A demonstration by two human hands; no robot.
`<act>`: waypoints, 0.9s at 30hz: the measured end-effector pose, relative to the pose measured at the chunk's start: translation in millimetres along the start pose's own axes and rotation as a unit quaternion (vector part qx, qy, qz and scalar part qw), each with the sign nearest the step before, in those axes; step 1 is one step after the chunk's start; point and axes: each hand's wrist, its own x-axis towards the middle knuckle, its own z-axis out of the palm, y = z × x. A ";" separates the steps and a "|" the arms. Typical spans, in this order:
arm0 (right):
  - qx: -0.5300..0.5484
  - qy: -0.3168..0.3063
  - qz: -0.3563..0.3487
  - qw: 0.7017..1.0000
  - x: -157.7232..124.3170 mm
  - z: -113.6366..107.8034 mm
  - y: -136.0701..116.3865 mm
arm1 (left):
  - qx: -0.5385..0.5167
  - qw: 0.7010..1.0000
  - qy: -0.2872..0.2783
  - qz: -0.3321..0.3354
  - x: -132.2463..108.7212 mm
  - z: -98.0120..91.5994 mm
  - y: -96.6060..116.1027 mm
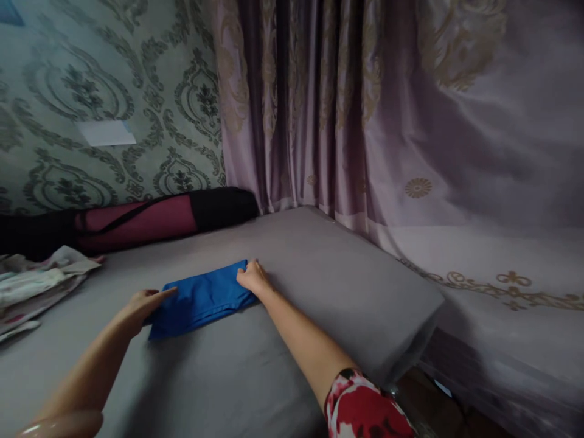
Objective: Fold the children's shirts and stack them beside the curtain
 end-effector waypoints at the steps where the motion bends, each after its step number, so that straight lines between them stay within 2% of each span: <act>1: 0.015 -0.002 0.001 1.000 1.0 -0.4 1.1 | -0.035 0.999 0.006 -0.025 -2.0 -2.8 2.4; 3: 0.039 -0.004 -0.017 0.999 2.6 -0.5 4.8 | -0.089 0.993 -0.009 -0.074 -6.4 -7.8 8.1; 4: 0.053 -0.006 -0.034 0.998 3.0 -0.5 7.0 | -0.105 0.991 -0.023 -0.076 -9.0 -9.9 11.4; 8: 0.119 -0.036 -0.091 0.988 3.7 -5.2 15.4 | -0.121 0.985 -0.121 -0.040 -23.8 -15.2 28.3; 11: 0.133 -0.056 -0.095 0.985 6.9 -19.8 24.0 | -0.123 0.983 -0.140 -0.006 -36.7 -14.0 44.5; 14: 0.140 -0.054 -0.090 0.984 12.8 -45.7 41.4 | -0.154 0.977 -0.141 0.038 -45.2 -3.8 59.1; 16: 0.142 -0.047 -0.081 0.985 15.5 -67.7 59.0 | -0.177 0.969 -0.157 0.074 -48.9 9.8 67.5; 19: 0.158 -0.038 -0.055 0.985 14.8 -103.9 91.9 | -0.192 0.953 -0.201 0.120 -55.3 41.1 82.1; 24: 0.160 -0.006 0.002 0.987 5.8 -164.8 151.6 | -0.190 0.923 -0.300 0.147 -75.5 111.4 116.4; 27: 0.159 -0.007 0.036 0.987 0.1 -196.9 184.4 | -0.196 0.898 -0.365 0.146 -91.0 153.6 136.9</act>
